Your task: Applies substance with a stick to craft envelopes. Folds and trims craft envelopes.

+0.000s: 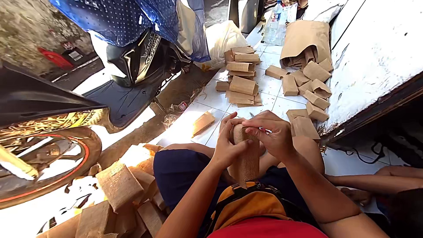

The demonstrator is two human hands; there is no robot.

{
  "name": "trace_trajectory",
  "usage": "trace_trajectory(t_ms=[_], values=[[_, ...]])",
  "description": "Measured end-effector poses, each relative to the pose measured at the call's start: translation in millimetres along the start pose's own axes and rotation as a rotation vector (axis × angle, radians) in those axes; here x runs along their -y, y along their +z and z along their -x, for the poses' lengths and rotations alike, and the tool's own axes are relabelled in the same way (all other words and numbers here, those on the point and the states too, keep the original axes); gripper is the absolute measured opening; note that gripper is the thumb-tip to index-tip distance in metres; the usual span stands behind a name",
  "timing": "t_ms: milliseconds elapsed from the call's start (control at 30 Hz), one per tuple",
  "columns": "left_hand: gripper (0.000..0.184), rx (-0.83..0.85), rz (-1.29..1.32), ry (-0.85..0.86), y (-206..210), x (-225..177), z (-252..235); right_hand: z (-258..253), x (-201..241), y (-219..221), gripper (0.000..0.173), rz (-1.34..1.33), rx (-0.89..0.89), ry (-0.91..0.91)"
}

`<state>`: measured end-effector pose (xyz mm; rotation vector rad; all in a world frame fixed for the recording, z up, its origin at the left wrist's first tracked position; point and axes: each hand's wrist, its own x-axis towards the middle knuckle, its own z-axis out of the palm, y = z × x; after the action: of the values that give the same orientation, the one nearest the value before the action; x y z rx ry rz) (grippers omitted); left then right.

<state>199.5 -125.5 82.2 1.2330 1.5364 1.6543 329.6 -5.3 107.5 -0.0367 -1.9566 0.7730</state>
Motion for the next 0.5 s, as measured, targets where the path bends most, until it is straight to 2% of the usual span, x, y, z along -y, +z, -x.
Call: trace_trajectory(t_ms=[133,200,267,333,400,433,500], values=[[0.053,0.063,-0.014,-0.030,-9.8,10.5,-3.0,2.1,-13.8,10.4,0.010,0.000,0.013,-0.043],[0.067,0.108,0.089,-0.066,-16.3,20.5,-5.6,3.7,-20.8,13.9,0.012,0.004,0.014,-0.041],[0.082,0.112,0.272,-0.183,-21.6,26.8,-10.4,4.4,-27.7,14.4,0.011,-0.032,0.007,-0.020],[0.074,0.124,0.405,-0.299,-27.3,30.4,-14.2,5.7,-34.0,12.2,0.009,-0.106,-0.010,0.036],[0.054,0.065,0.435,-0.305,-29.2,29.3,-16.5,7.2,-39.8,6.5,0.009,-0.206,0.010,0.145],[0.052,0.026,0.405,-0.276,-30.0,27.1,-17.7,7.4,-41.7,2.4,0.011,-0.265,0.034,0.210],[0.062,-0.032,0.296,-0.203,-31.5,22.5,-20.4,8.3,-44.9,-2.8,0.022,-0.319,0.092,0.319]])
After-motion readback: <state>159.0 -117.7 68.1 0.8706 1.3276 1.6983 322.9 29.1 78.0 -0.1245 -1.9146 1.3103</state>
